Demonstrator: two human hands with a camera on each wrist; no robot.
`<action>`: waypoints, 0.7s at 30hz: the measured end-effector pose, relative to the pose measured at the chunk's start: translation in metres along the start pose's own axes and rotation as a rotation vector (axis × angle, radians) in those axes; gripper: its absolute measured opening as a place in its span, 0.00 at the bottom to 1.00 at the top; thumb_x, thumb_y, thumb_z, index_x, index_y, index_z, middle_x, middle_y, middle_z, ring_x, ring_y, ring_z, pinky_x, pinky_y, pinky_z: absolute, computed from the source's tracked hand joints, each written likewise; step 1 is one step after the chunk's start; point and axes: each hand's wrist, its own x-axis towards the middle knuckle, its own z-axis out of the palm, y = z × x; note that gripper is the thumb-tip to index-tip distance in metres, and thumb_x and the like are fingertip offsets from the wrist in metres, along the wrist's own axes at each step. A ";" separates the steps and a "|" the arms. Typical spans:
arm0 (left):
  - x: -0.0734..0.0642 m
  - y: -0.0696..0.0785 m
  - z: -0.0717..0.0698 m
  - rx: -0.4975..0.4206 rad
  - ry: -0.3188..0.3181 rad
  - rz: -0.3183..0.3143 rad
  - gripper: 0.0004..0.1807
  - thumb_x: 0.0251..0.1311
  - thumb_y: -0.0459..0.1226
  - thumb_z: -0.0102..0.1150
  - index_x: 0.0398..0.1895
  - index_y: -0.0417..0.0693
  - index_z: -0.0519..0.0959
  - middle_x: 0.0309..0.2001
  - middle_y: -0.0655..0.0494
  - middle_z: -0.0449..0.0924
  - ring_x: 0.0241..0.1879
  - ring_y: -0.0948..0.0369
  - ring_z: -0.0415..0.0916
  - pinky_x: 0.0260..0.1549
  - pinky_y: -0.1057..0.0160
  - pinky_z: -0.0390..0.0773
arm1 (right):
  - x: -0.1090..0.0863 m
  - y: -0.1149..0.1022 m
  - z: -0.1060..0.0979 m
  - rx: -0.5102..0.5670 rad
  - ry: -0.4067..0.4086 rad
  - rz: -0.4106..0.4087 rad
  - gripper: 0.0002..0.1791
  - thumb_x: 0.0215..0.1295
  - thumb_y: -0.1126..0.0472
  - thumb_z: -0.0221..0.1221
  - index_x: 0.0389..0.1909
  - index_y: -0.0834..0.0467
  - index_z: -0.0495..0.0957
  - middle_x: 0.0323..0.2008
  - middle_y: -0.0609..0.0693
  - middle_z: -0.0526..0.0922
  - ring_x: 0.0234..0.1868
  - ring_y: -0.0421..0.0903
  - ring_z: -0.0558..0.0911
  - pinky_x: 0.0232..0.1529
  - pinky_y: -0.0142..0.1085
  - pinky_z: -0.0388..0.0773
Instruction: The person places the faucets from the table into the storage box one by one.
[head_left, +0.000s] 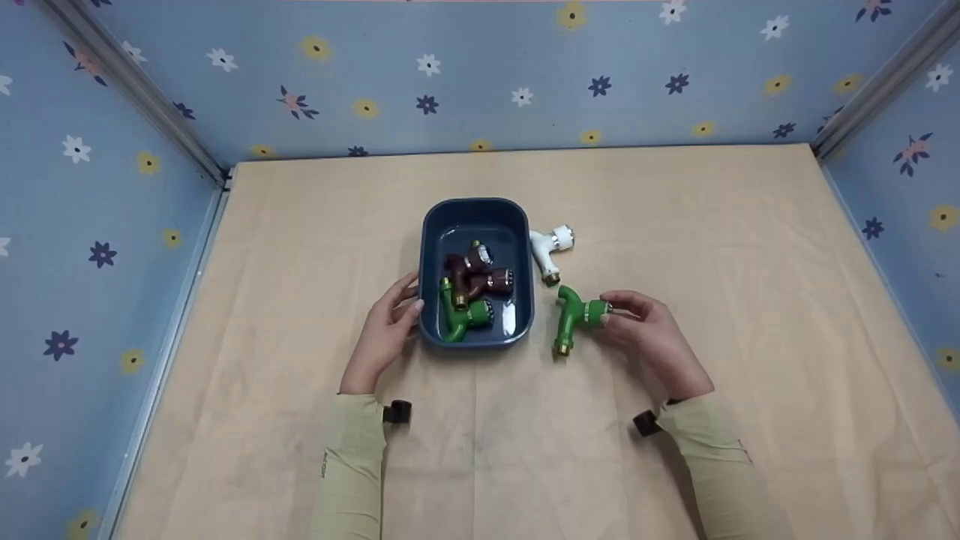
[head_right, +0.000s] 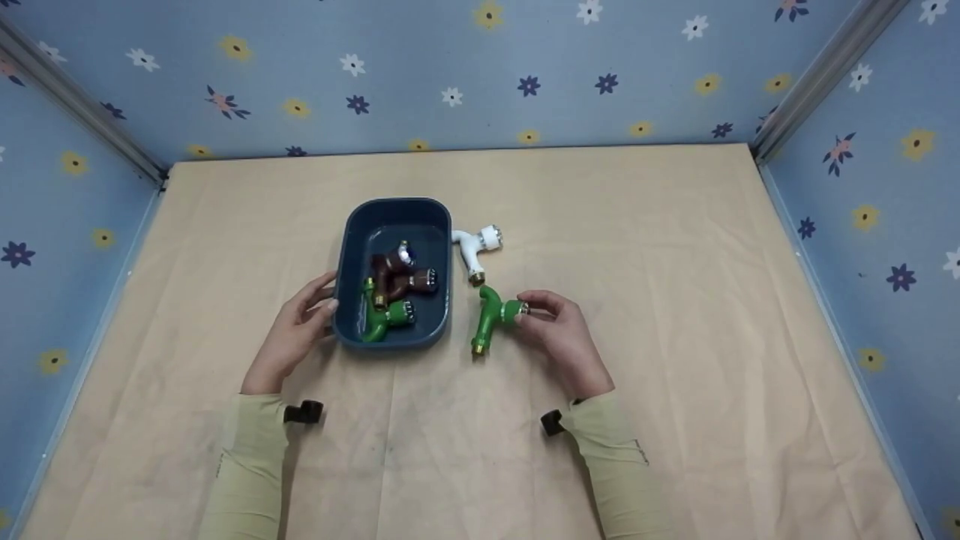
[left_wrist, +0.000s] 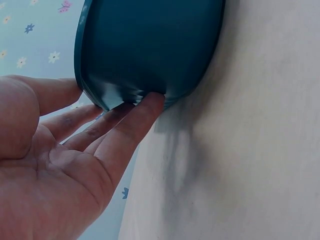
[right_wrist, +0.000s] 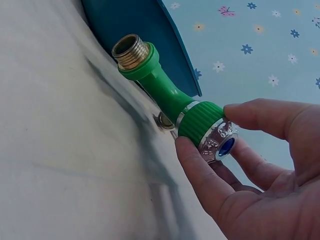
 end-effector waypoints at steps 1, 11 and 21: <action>0.000 0.000 0.000 0.000 0.001 0.001 0.28 0.70 0.28 0.46 0.72 0.39 0.57 0.63 0.32 0.64 0.59 0.42 0.69 0.43 0.60 0.77 | 0.000 0.000 -0.001 0.006 -0.001 -0.003 0.23 0.59 0.66 0.65 0.56 0.64 0.74 0.55 0.61 0.74 0.50 0.52 0.79 0.53 0.45 0.74; 0.003 -0.012 -0.002 0.003 0.003 0.013 0.28 0.71 0.30 0.47 0.73 0.42 0.57 0.64 0.33 0.64 0.59 0.43 0.69 0.44 0.57 0.77 | -0.006 -0.002 -0.006 0.027 0.022 -0.027 0.23 0.59 0.66 0.65 0.55 0.64 0.74 0.52 0.62 0.74 0.44 0.52 0.81 0.51 0.50 0.74; 0.009 -0.032 -0.002 0.036 0.039 0.015 0.27 0.71 0.36 0.49 0.72 0.52 0.60 0.63 0.42 0.68 0.58 0.50 0.72 0.44 0.55 0.77 | -0.010 -0.009 -0.005 0.018 0.028 -0.029 0.24 0.60 0.65 0.65 0.56 0.65 0.74 0.51 0.61 0.75 0.45 0.51 0.81 0.51 0.50 0.74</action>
